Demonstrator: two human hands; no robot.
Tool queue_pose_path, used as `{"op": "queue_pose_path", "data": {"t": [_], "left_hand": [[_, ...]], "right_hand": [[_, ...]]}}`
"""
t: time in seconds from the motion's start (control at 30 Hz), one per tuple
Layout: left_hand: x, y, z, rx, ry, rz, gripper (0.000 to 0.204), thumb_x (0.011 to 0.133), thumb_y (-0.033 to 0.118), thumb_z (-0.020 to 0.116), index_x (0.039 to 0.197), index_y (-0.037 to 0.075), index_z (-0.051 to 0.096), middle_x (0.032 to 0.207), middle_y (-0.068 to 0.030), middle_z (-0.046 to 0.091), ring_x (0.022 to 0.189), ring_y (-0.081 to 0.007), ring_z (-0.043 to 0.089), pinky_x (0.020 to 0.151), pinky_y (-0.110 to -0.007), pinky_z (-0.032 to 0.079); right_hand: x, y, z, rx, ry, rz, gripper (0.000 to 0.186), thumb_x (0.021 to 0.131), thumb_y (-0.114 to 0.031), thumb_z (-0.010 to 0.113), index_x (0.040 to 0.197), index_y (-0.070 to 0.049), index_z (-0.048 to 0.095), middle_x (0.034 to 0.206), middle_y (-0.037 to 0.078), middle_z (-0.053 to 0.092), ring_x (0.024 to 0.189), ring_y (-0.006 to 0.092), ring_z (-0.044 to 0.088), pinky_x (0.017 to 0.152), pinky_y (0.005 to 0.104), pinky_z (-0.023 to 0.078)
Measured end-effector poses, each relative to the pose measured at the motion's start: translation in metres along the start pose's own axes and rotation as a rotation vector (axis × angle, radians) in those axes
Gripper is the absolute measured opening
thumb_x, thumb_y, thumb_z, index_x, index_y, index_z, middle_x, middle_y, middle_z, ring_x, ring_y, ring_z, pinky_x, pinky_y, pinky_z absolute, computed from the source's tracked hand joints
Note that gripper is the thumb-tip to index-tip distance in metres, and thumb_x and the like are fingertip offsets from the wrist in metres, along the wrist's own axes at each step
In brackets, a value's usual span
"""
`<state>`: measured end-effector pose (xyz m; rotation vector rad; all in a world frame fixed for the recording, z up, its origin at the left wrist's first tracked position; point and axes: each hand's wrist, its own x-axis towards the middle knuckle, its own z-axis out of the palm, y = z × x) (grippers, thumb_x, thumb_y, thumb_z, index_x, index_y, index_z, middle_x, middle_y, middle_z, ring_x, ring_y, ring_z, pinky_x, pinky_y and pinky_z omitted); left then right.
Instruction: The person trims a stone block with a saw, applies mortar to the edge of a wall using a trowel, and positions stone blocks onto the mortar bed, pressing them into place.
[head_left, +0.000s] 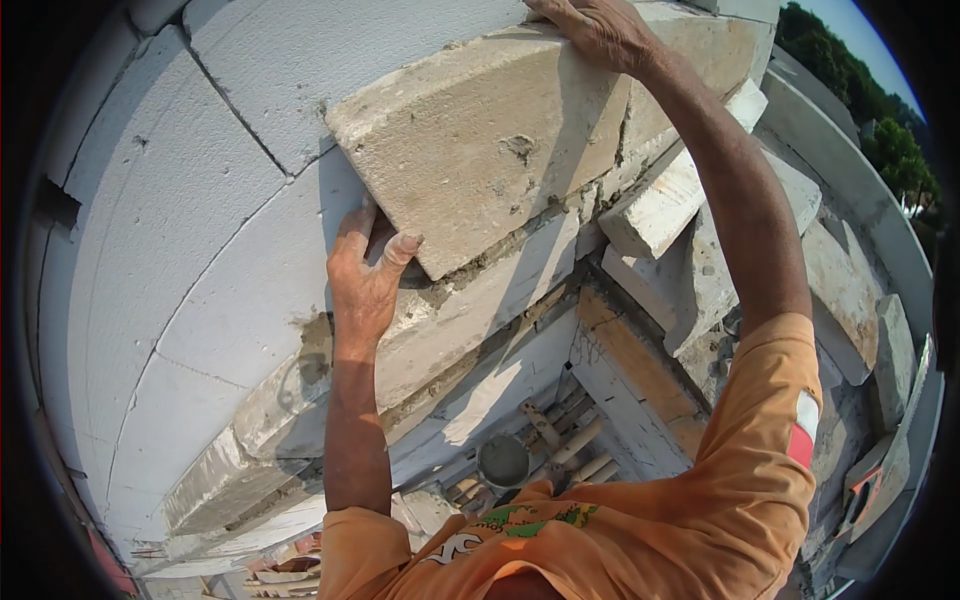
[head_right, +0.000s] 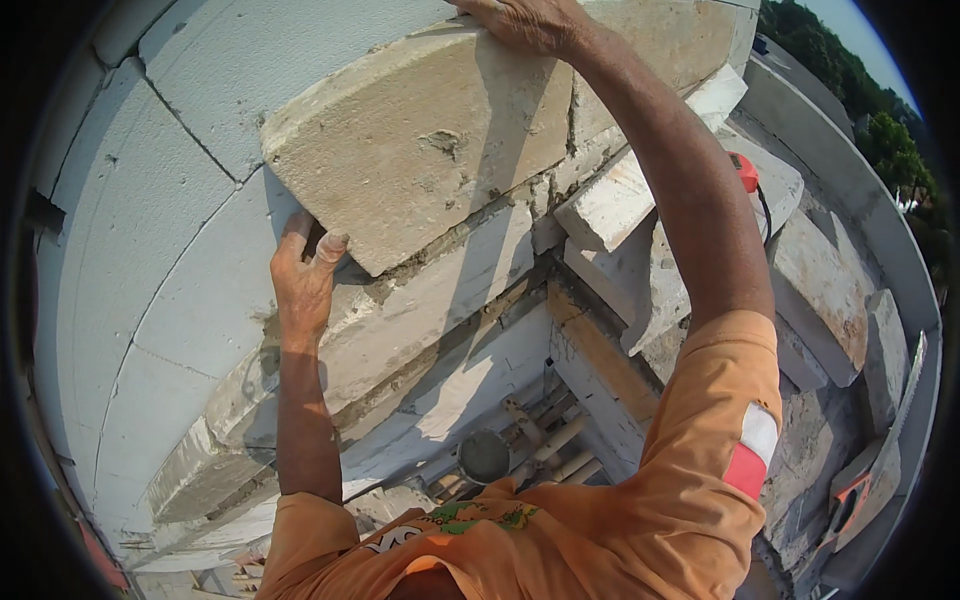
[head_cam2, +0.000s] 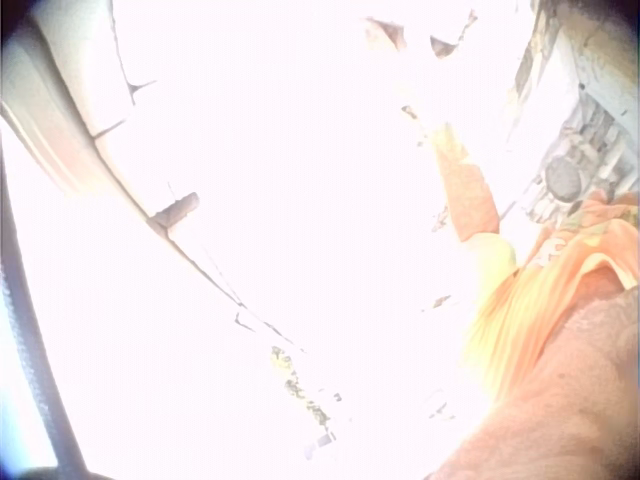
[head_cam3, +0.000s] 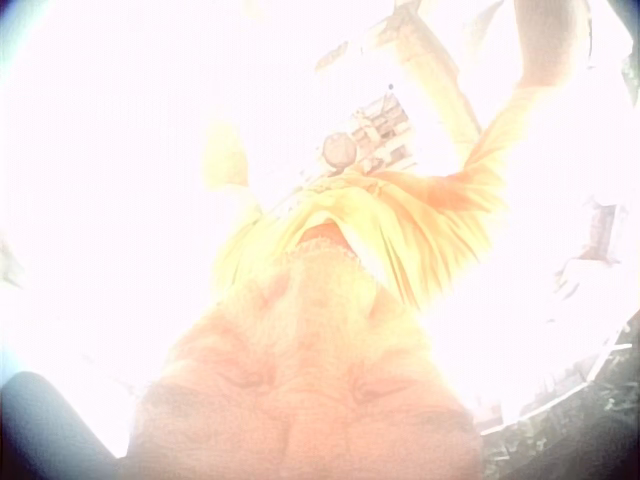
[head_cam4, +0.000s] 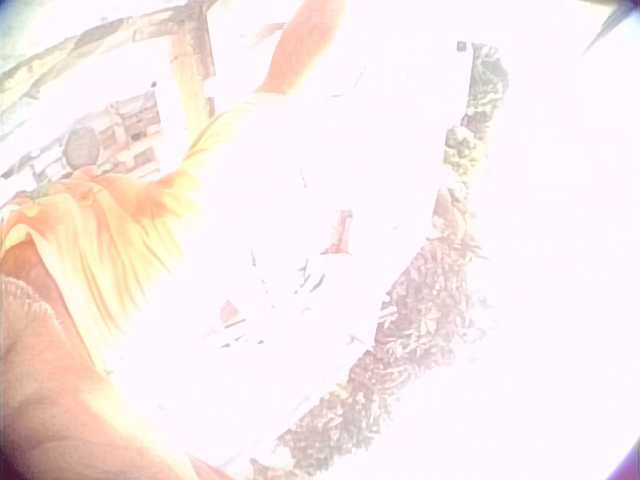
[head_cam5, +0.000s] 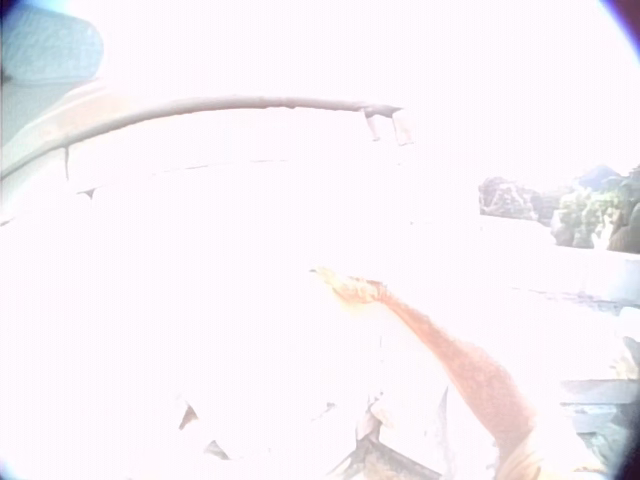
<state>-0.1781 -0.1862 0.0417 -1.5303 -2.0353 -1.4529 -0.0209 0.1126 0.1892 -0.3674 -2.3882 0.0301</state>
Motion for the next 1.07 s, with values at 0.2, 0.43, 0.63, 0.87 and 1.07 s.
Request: {"op": "queue_pose_path", "data": {"t": [0.2,0.43,0.63,0.87,1.07], "left_hand": [[-0.003,-0.002,-0.002,0.057,0.004,-0.021,0.084,0.090,0.056,0.066,0.135,-0.013,0.051,0.116,-0.0265,0.063,0.106,-0.0331,0.060,0.096,-0.046,0.046],[-0.004,-0.002,0.003,0.023,-0.007,0.012,0.090,0.090,0.059,0.064,0.135,-0.018,0.049,0.095,-0.0248,0.063,0.097,-0.0315,0.062,0.087,-0.046,0.049],[0.007,0.001,0.003,0.043,0.008,-0.029,0.084,0.092,0.053,0.066,0.135,-0.017,0.048,0.111,-0.0278,0.061,0.111,-0.0312,0.060,0.095,-0.044,0.050],[-0.086,-0.002,-0.021,0.042,0.203,0.125,0.075,0.099,0.050,0.055,0.139,-0.013,0.045,0.136,-0.0283,0.054,0.122,-0.0328,0.059,0.106,-0.045,0.047],[-0.192,-0.028,-0.016,-0.016,-0.054,0.065,0.082,0.094,0.053,0.060,0.142,-0.011,0.041,0.133,-0.0286,0.054,0.122,-0.0371,0.059,0.105,-0.049,0.048]], "right_hand": [[0.006,-0.006,0.009,-0.008,-0.002,-0.014,0.034,0.092,-0.032,0.060,0.108,-0.004,0.072,0.088,0.010,0.066,0.074,0.0222,0.064,0.068,0.0371,0.052],[-0.018,-0.010,0.014,-0.034,0.032,0.010,0.029,0.090,-0.026,0.064,0.108,-0.003,0.072,0.085,0.009,0.065,0.070,0.0207,0.063,0.064,0.0357,0.051],[-0.076,-0.052,-0.017,-0.308,0.488,-0.197,0.026,0.089,-0.021,0.068,0.107,-0.003,0.072,0.082,0.008,0.065,0.067,0.0194,0.062,0.061,0.0345,0.050],[-0.328,-0.156,0.106,0.338,0.373,0.187,0.026,0.080,0.003,0.073,0.105,-0.001,0.070,0.071,0.008,0.055,0.059,0.0184,0.056,0.052,0.0315,0.046],[-0.611,-0.175,0.282,0.444,-0.342,1.008,0.036,0.087,-0.004,0.062,0.123,-0.005,0.064,0.118,0.021,0.067,0.101,0.0347,0.069,0.089,0.0387,0.055]]}}
